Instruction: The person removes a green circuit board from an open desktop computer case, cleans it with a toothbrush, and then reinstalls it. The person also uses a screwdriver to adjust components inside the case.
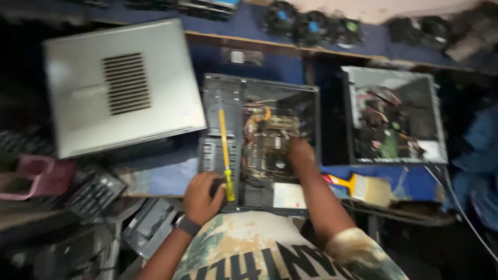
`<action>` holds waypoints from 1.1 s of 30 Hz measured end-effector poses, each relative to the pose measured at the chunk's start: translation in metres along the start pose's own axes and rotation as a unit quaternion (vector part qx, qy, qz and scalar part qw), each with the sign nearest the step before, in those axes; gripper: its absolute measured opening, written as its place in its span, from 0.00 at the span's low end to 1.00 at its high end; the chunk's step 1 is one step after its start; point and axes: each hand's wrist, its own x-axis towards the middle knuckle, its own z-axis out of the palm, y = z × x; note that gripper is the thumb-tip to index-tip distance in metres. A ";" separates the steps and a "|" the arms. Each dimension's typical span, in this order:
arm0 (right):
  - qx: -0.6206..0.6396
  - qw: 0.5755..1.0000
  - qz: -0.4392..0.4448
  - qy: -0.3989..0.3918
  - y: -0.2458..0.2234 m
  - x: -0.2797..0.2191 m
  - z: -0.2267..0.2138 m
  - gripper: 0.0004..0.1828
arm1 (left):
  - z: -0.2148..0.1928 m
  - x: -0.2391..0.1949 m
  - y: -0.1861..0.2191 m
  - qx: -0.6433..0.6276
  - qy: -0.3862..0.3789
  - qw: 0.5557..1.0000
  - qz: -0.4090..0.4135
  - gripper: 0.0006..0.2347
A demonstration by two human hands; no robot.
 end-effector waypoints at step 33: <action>0.708 0.666 -0.079 0.220 0.017 -0.155 -0.001 0.16 | -0.071 0.156 -0.060 0.140 0.058 0.988 -0.019 0.11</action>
